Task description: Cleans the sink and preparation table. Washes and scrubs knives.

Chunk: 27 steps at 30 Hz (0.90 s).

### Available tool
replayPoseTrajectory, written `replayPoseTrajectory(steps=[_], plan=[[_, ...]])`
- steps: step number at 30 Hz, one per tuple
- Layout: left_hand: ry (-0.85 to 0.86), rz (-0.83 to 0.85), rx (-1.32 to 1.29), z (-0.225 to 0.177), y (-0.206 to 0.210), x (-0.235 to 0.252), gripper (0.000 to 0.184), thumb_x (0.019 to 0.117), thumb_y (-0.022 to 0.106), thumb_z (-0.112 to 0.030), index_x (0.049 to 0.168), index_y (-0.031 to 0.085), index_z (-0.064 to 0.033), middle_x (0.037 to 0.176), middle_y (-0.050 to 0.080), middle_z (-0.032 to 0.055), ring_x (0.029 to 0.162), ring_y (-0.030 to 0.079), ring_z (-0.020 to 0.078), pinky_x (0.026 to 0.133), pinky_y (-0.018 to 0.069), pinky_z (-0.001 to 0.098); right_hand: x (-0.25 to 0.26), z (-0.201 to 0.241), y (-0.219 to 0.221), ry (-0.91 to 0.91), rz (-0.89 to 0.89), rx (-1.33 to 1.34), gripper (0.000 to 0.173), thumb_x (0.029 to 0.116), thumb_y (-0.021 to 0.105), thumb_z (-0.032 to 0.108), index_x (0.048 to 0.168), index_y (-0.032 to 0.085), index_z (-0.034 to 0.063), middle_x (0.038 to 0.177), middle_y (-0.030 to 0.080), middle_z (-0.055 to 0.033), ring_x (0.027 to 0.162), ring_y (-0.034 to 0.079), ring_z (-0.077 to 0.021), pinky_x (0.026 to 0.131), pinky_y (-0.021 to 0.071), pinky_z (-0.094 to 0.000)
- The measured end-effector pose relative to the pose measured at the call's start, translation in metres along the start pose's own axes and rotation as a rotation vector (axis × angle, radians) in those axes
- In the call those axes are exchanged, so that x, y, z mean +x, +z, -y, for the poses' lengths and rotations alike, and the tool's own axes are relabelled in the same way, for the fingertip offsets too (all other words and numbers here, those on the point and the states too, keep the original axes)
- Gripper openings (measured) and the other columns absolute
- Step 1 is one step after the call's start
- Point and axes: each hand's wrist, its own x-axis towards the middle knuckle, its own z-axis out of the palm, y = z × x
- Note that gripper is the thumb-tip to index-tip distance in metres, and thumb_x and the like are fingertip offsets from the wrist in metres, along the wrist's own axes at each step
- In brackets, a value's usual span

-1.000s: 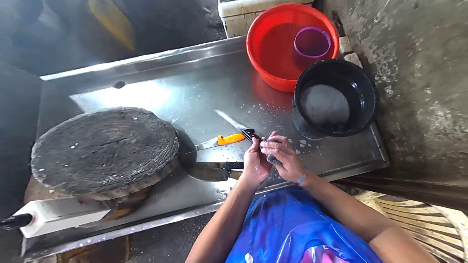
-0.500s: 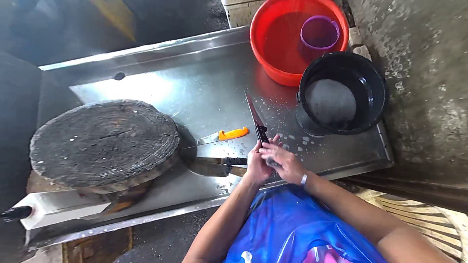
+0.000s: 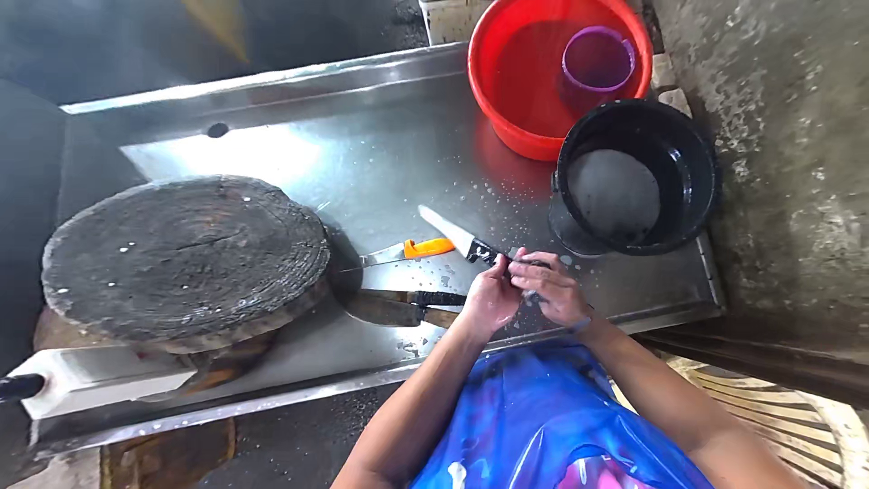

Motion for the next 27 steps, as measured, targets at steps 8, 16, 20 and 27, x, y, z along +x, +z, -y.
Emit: replayPoseTrajectory(steps=[8, 16, 20, 27], plan=[[0.049, -0.071, 0.063, 0.002, -0.003, -0.001, 0.042, 0.1126, 0.03, -0.036, 0.124, 0.058, -0.0067, 0.111, 0.068, 0.0107, 0.097, 0.068, 0.0203, 0.087, 0.057, 0.0379, 0.01, 0.001, -0.005, -0.015, 0.094, -0.199, 0.028, 0.0915, 0.06, 0.0, 0.111, 0.079, 0.0089, 0.125, 0.074, -0.0073, 0.129, 0.06, -0.0303, 0.113, 0.0454, -0.0454], [0.19, -0.252, 0.157, 0.005, -0.016, 0.013, 0.021, 0.1106, 0.037, -0.016, 0.12, 0.052, -0.0043, 0.113, 0.07, 0.0159, 0.098, 0.072, 0.0276, 0.089, 0.0588, 0.0435, 0.006, -0.019, 0.005, 0.304, -0.044, -0.006, 0.024, 0.0964, 0.057, -0.001, 0.113, 0.074, 0.0016, 0.125, 0.072, -0.011, 0.127, 0.062, -0.0274, 0.112, 0.0478, -0.044], [0.121, -0.254, 0.202, -0.005, -0.022, 0.018, 0.035, 0.1096, 0.037, -0.015, 0.143, 0.042, -0.0033, 0.133, 0.063, 0.0212, 0.106, 0.071, 0.0321, 0.091, 0.059, 0.0444, 0.003, -0.017, 0.014, 0.508, -0.114, 0.021, 0.021, 0.1012, 0.059, 0.008, 0.116, 0.073, 0.003, 0.126, 0.072, -0.0083, 0.124, 0.064, -0.0218, 0.11, 0.0502, -0.0417], [0.137, 0.01, 0.71, -0.013, -0.003, -0.027, 0.032, 0.1029, 0.044, -0.005, 0.134, 0.052, -0.0024, 0.131, 0.062, 0.0152, 0.109, 0.067, 0.0247, 0.088, 0.0582, 0.0404, -0.044, 0.012, -0.027, 0.568, -0.006, 0.003, 0.025, 0.1013, 0.055, 0.011, 0.114, 0.072, -0.0032, 0.12, 0.072, -0.0148, 0.119, 0.066, -0.0226, 0.108, 0.0523, -0.0398]])
